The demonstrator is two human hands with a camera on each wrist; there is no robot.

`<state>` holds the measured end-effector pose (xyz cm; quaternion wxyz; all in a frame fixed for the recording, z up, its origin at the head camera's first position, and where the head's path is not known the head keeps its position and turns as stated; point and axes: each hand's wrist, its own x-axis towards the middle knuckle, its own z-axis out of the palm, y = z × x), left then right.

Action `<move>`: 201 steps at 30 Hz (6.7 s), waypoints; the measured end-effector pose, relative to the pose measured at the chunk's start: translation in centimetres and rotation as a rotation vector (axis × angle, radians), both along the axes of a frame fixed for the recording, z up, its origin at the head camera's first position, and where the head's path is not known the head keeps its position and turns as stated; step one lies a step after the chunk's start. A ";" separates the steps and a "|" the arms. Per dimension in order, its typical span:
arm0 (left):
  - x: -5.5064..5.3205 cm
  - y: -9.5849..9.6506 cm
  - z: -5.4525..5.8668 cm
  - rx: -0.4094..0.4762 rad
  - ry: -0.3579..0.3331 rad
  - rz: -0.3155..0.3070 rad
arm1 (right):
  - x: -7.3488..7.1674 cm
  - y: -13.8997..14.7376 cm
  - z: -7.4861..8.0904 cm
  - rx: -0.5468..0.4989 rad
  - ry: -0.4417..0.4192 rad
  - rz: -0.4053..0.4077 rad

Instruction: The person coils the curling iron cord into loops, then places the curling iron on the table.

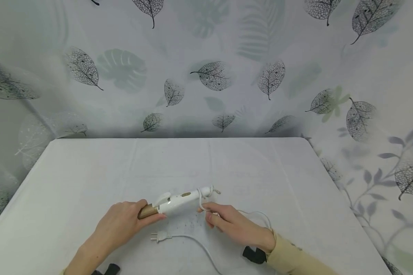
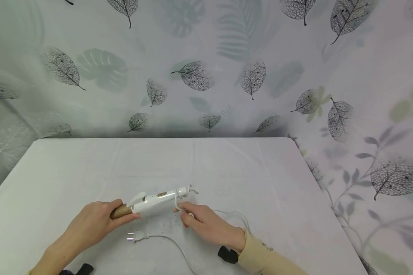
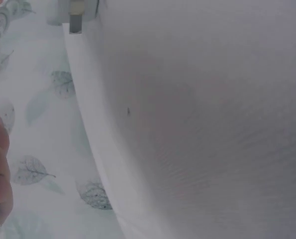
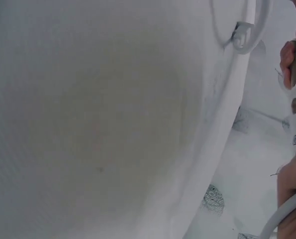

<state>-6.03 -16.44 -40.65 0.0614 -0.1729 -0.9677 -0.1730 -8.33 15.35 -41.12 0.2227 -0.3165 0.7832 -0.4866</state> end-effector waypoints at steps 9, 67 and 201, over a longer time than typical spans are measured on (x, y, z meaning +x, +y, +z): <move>0.0 -0.9 0.7 0.065 0.092 0.022 | -0.6 0.1 -0.6 -0.199 -0.166 -0.024; 1.0 -0.2 0.5 0.126 0.024 -0.221 | -8.6 0.0 3.0 0.101 -0.193 0.039; -2.4 0.2 1.0 0.006 -0.036 -0.184 | -9.5 -1.9 5.3 0.003 -0.293 -0.266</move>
